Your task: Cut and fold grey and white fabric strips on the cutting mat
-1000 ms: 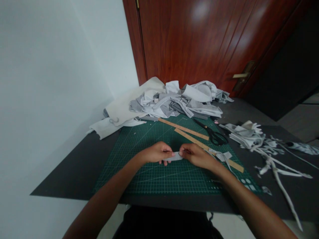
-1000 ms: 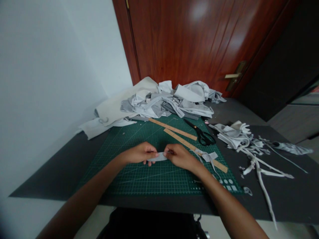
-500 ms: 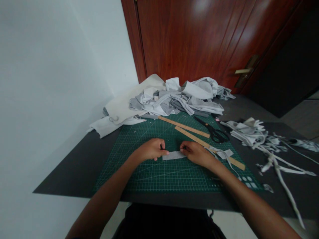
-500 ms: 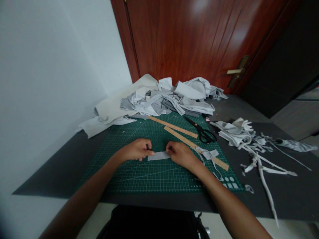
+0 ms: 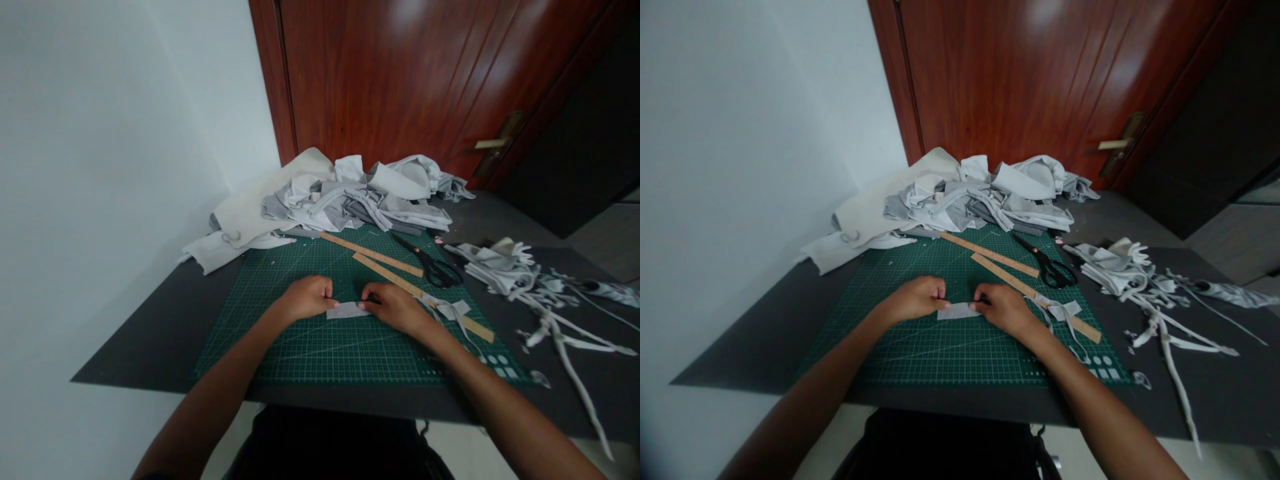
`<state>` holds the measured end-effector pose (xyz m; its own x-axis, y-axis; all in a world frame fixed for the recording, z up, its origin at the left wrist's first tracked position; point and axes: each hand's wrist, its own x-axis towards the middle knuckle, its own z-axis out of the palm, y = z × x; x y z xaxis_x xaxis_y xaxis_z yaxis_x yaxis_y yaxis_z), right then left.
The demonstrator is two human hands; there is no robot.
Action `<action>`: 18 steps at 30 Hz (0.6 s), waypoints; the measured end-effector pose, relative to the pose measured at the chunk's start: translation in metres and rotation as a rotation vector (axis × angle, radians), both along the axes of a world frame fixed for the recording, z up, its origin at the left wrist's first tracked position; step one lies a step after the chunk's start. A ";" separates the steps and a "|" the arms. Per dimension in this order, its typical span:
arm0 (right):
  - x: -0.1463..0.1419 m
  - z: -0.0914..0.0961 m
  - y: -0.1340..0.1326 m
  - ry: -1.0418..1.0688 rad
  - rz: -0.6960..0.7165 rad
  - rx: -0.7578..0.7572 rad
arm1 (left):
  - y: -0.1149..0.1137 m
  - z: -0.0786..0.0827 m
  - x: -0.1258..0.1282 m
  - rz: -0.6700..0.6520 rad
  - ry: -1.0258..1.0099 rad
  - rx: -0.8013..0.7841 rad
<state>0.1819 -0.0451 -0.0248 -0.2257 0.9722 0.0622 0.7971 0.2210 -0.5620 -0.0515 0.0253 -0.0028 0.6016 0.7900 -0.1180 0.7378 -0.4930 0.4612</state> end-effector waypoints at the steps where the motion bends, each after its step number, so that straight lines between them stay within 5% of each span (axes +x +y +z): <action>1: -0.001 0.000 -0.001 -0.011 -0.003 -0.002 | -0.001 -0.001 0.002 0.021 -0.038 0.047; 5: 0.001 -0.001 0.001 0.027 0.009 -0.019 | -0.010 -0.005 0.014 -0.095 -0.237 0.261; 10: 0.010 -0.006 0.010 0.199 -0.018 0.024 | -0.022 -0.012 0.025 -0.450 -0.195 0.161; 14: 0.010 -0.005 0.010 0.265 0.042 0.017 | -0.027 -0.016 0.030 -0.412 -0.086 0.237; 18: 0.005 -0.005 0.003 0.023 0.083 0.041 | -0.026 -0.015 0.031 -0.432 -0.054 0.238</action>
<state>0.1867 -0.0422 -0.0293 -0.3031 0.9469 0.1077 0.7623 0.3087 -0.5688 -0.0207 -0.0006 -0.0181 0.8802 0.4685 0.0756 0.4212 -0.8447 0.3303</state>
